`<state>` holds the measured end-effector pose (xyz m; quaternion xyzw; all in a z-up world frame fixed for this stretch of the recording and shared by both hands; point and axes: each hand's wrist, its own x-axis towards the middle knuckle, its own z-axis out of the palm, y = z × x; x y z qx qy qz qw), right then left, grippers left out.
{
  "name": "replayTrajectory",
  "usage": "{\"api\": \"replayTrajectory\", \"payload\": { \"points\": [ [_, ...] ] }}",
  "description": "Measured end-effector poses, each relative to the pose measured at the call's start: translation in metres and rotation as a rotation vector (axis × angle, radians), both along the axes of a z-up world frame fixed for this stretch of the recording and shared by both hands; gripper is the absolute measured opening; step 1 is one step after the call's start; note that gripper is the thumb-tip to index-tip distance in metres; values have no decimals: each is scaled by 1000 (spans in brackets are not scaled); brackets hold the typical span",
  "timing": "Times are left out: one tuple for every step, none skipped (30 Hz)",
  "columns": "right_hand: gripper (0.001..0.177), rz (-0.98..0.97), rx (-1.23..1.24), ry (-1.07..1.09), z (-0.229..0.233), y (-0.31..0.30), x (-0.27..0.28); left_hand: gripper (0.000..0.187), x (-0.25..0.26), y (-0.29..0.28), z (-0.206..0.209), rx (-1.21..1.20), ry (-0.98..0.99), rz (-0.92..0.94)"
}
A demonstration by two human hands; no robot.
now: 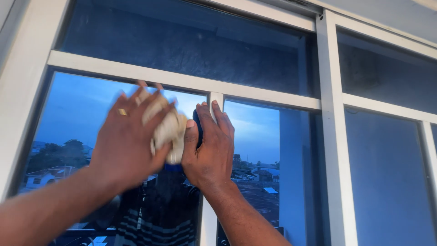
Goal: Cleaning a glass window pane using a cloth.
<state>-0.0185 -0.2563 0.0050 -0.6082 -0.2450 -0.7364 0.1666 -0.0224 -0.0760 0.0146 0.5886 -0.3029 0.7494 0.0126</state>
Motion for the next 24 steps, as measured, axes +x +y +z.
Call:
{"api": "replayTrajectory", "payload": {
  "points": [
    [62,5,-1,2,0,-1,1,78,10,7,-12,-1,2,5],
    [57,-17,-10,-1,0,-1,1,80,20,13,-25,139,-55,50],
    [52,-39,-21,-4,0,-1,3,83,30,21,-38,278,-112,95],
    [52,-33,-24,-1,-1,-1,3,83,28,27,-37,275,-109,101],
    [51,-22,-23,-12,-1,-1,3,83,27,33,-37,372,-101,74],
    [50,-12,-23,-23,-1,-1,3,83,26,39,-36,469,-93,47],
    [50,-8,-24,-22,0,-2,3,83,20,42,-29,468,-92,50],
    [51,-21,-24,-28,1,-2,2,82,15,44,-21,403,-46,58],
    [52,-33,-24,-30,1,-2,2,80,9,46,-15,337,3,64],
    [52,-29,-27,-25,2,-1,1,80,4,47,-11,335,9,67],
    [52,-45,-25,-26,2,-1,0,75,0,48,-6,105,53,28],
    [51,-62,-24,-27,3,-1,0,71,-3,48,-1,-124,97,-9],
    [51,-59,-24,-22,2,-1,0,71,6,48,1,-124,101,-7],
    [50,-67,-21,-9,2,-1,-1,73,15,47,3,-259,-12,-5],
    [49,-75,-19,3,2,0,-1,75,24,46,5,-396,-126,-2],
    [49,-72,-20,7,0,0,-1,75,21,42,-3,-396,-122,1],
    [50,-69,-23,-9,1,0,-1,79,17,37,-9,-364,-96,34],
    [50,-65,-27,-26,1,-1,0,83,14,33,-15,-331,-70,67],
    [50,-60,-27,-26,1,0,0,83,7,31,-24,-331,-71,72],
    [49,-77,-26,-26,2,0,1,82,1,30,-33,-210,-24,66],
    [48,-96,-26,-26,1,0,1,81,-5,28,-42,-91,25,58],
    [48,-92,-26,-25,1,1,2,81,-3,36,-42,-92,26,61],
    [48,-99,-34,-34,1,0,2,84,0,43,-41,87,41,77],
    [48,-106,-42,-44,2,-1,3,87,3,50,-41,265,55,92]
  ]
}}
